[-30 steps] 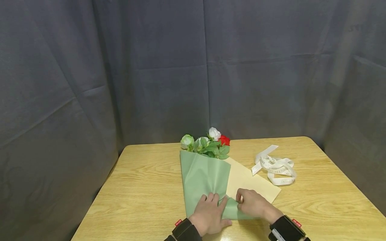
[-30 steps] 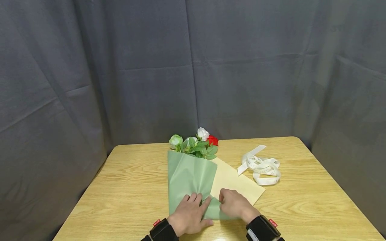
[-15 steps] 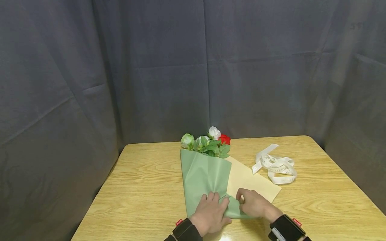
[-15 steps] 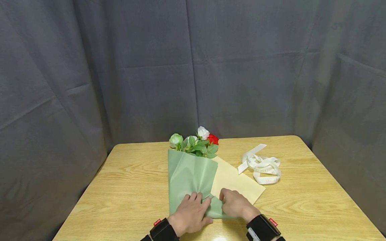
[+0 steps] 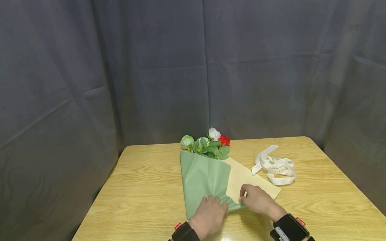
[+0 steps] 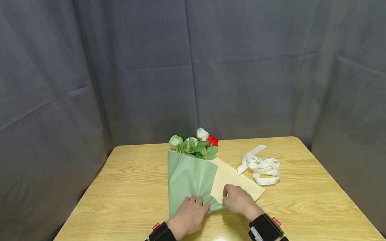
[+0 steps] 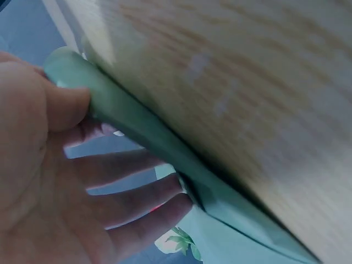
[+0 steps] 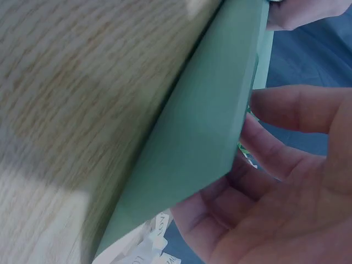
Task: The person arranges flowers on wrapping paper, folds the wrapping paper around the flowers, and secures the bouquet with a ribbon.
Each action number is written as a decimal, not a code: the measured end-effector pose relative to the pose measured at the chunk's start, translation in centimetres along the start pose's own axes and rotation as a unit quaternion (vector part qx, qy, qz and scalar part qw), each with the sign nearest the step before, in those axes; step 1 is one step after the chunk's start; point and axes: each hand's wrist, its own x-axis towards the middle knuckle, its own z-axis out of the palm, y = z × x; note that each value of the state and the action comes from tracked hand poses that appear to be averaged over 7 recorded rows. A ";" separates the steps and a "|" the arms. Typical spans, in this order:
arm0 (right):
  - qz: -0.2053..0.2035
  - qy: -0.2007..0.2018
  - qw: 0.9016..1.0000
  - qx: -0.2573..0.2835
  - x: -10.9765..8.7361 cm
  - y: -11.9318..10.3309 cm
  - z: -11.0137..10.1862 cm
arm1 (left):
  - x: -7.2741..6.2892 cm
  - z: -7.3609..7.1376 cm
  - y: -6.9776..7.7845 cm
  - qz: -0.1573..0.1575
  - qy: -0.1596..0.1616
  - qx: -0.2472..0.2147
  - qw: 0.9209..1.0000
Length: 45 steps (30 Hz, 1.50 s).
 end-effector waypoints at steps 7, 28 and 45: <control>-0.016 0.011 1.000 0.006 -0.1 -0.2 0.1 | 0.1 0.0 0.7 0.000 0.030 0.017 0.999; -0.058 0.101 0.993 -0.011 -0.3 -1.3 -1.4 | 1.5 -0.7 1.3 -0.071 0.046 0.013 0.996; 0.046 0.076 0.996 0.007 -0.8 -1.1 -2.4 | -0.4 -1.6 -1.9 -0.119 0.092 -0.354 0.923</control>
